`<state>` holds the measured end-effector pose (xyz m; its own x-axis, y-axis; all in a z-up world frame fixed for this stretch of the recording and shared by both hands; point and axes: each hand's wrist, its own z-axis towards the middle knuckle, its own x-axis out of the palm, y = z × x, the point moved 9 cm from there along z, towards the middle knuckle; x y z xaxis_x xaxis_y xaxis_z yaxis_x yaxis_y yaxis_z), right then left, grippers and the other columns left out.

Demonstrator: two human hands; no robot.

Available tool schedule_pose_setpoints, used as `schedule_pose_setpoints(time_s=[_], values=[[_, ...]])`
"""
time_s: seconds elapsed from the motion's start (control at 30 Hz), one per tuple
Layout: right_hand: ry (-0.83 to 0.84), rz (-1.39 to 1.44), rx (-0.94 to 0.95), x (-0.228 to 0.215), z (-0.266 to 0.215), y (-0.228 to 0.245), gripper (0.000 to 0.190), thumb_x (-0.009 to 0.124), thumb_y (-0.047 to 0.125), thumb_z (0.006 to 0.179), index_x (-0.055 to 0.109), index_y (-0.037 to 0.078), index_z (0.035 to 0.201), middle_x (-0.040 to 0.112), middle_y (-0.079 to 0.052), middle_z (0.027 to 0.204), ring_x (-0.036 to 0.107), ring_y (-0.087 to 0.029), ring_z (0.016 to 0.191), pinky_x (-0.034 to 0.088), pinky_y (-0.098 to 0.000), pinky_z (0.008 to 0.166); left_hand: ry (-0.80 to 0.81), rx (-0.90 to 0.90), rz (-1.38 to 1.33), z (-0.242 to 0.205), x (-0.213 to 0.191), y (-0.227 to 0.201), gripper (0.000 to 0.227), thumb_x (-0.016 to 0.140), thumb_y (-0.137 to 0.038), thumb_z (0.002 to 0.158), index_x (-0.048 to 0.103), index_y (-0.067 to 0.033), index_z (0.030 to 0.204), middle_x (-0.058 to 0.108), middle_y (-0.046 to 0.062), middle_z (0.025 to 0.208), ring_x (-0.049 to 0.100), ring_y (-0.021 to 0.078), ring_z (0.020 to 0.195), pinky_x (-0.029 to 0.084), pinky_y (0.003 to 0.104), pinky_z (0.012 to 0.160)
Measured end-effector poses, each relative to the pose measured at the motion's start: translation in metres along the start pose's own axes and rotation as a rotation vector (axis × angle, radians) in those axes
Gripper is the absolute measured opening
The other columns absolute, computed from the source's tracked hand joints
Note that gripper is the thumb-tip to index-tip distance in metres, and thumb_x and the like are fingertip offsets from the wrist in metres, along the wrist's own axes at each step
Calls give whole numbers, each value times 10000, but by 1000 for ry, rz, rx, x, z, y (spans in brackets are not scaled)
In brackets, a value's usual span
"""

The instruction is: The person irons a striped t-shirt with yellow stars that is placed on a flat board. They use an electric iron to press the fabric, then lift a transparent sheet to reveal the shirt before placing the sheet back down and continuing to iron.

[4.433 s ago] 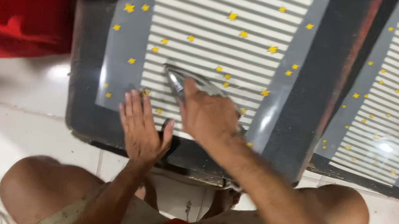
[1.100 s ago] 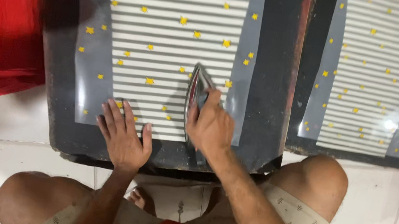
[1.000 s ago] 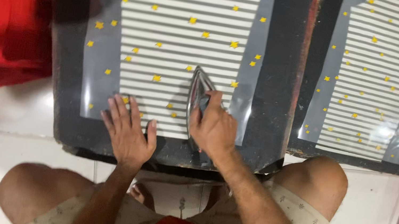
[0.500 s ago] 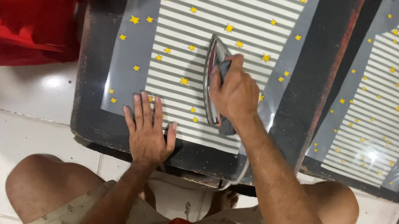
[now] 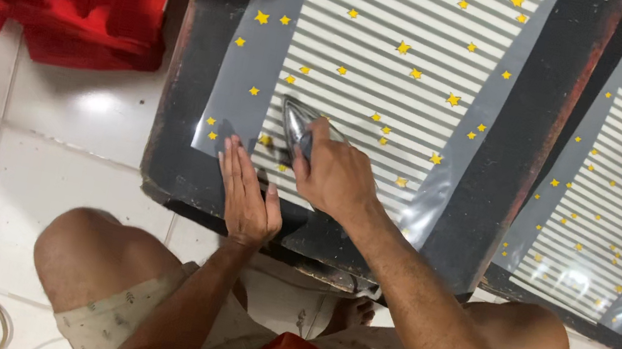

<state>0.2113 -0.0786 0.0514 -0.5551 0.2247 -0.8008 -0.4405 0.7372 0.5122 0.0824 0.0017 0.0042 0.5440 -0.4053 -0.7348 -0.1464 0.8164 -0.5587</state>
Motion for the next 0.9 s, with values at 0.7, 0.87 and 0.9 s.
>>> schedule_pose_setpoints(time_s=[0.7, 0.87, 0.9], values=[[228, -126, -87, 22, -6, 43, 387, 486, 359, 967, 462, 106, 1259, 716, -219, 777, 732, -459, 734, 556, -553, 689, 793, 49, 368, -15, -18, 19, 608, 459, -89, 874, 478, 0, 1474, 472, 184, 1525, 389, 432, 1417, 221, 647, 1150], [222, -113, -33, 23, -7, 40, 389, 496, 363, 963, 444, 132, 1271, 723, -220, 792, 730, -476, 777, 557, -568, 742, 792, 120, 263, -13, -15, 33, 587, 400, -140, 873, 506, -3, 1433, 493, 168, 1472, 398, 411, 1375, 228, 621, 1134], [228, -95, -18, 26, -6, 38, 393, 489, 381, 958, 439, 153, 1274, 728, -218, 803, 728, -485, 804, 553, -574, 776, 790, 125, 220, -10, -17, 33, 557, 353, -160, 896, 539, -6, 1397, 506, 143, 1429, 407, 387, 1350, 226, 595, 1123]])
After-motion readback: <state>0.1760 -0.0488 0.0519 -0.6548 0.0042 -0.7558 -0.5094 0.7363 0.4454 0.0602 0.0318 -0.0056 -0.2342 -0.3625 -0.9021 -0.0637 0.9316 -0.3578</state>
